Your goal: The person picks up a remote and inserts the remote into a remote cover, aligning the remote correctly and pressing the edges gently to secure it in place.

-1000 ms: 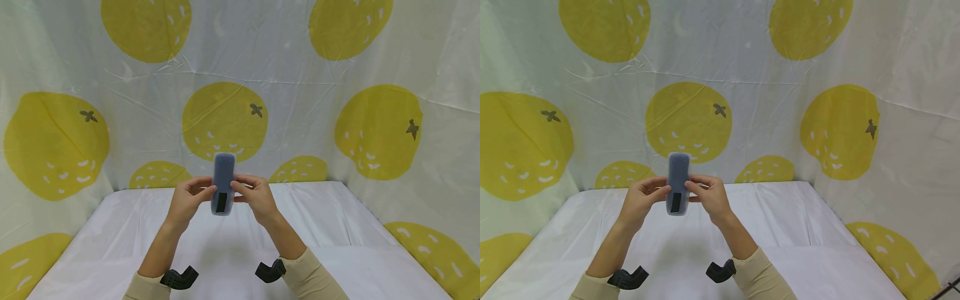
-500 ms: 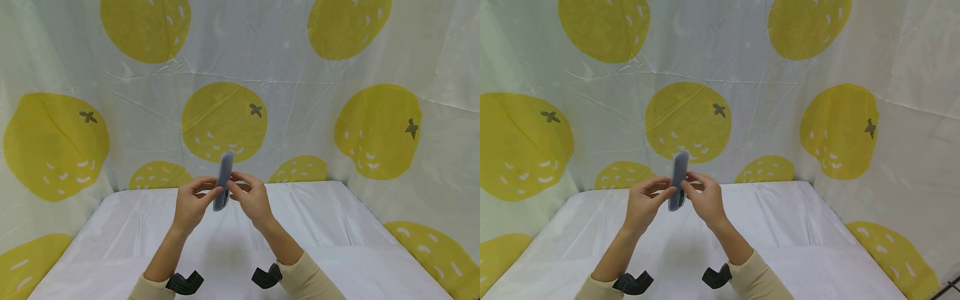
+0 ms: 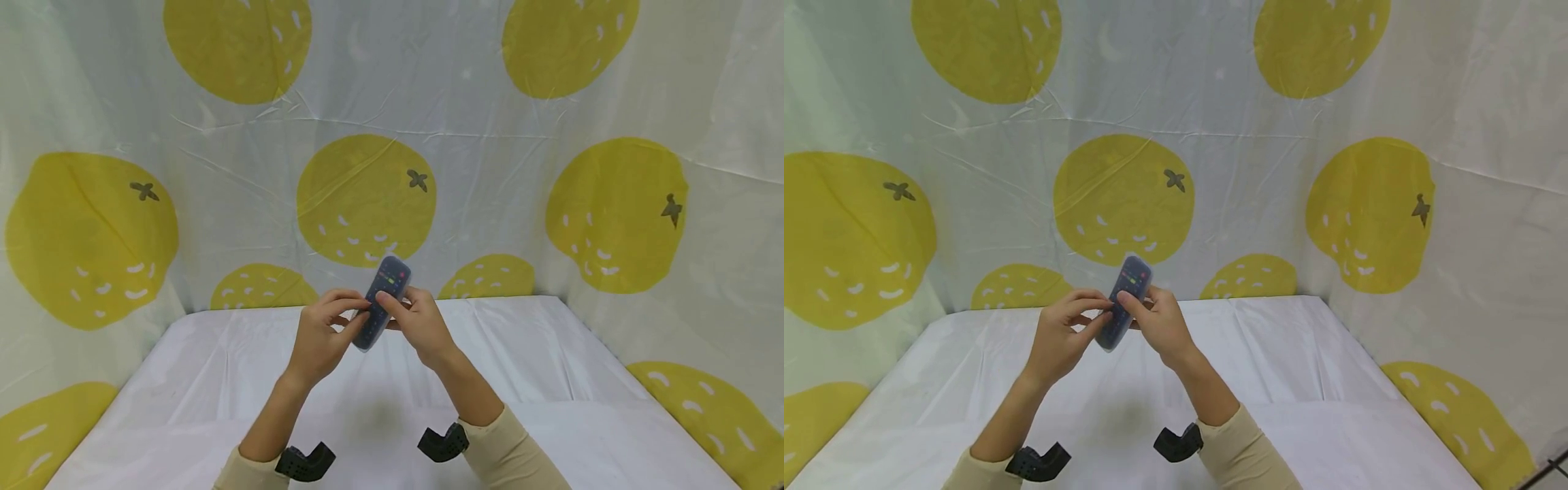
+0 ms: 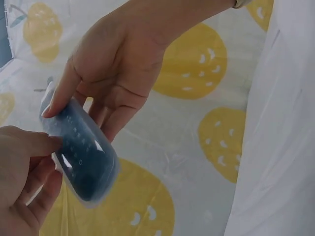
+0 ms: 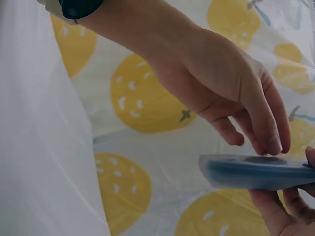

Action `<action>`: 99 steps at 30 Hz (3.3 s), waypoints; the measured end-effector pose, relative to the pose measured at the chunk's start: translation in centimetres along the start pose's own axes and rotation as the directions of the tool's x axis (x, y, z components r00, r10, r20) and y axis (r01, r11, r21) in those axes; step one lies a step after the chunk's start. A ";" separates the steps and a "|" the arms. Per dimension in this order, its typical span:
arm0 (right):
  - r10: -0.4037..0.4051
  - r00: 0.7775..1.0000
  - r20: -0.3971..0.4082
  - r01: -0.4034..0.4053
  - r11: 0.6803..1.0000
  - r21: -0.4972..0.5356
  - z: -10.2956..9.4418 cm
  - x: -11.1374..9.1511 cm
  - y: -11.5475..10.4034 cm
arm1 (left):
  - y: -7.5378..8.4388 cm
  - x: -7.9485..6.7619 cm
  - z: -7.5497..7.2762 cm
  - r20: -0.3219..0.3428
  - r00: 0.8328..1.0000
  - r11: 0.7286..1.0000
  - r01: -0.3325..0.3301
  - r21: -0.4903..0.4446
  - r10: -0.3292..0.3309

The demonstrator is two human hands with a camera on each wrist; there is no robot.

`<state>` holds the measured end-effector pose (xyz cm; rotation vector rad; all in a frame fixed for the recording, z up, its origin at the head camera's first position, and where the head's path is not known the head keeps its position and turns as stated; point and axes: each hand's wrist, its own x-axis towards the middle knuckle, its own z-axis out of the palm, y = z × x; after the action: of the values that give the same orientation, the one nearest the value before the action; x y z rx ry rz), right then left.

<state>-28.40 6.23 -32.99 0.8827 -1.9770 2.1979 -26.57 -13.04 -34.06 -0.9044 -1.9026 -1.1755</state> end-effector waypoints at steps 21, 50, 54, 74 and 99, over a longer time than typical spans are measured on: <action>-0.025 0.995 -0.097 0.031 0.998 0.062 -1.0 0.5 0.6 | 0.1 0.1 -0.4 0.213 0.884 0.877 0.452 -0.162 -0.417; 0.074 0.997 0.027 -0.071 0.991 -0.115 -1.5 0.5 0.4 | -0.6 -0.1 -0.8 0.175 0.826 0.786 0.563 -0.256 -0.536; 0.101 0.995 0.007 -0.099 0.987 -0.123 -1.6 0.8 0.6 | -0.9 -0.1 -0.8 0.163 0.800 0.745 0.598 -0.297 -0.577; 0.154 0.984 -0.085 -0.161 0.984 -0.079 -2.5 1.0 1.8 | -1.7 0.6 -0.5 0.235 0.768 0.720 0.641 -0.267 -0.596; 0.288 0.954 -0.084 -0.294 0.954 -0.068 -6.2 1.9 4.4 | -4.6 1.2 3.5 0.251 0.714 0.675 0.700 -0.233 -0.654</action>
<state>-34.04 10.60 -36.16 0.5196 -2.2669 2.2349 -31.79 -11.14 -36.19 -0.4135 -2.3082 -1.9467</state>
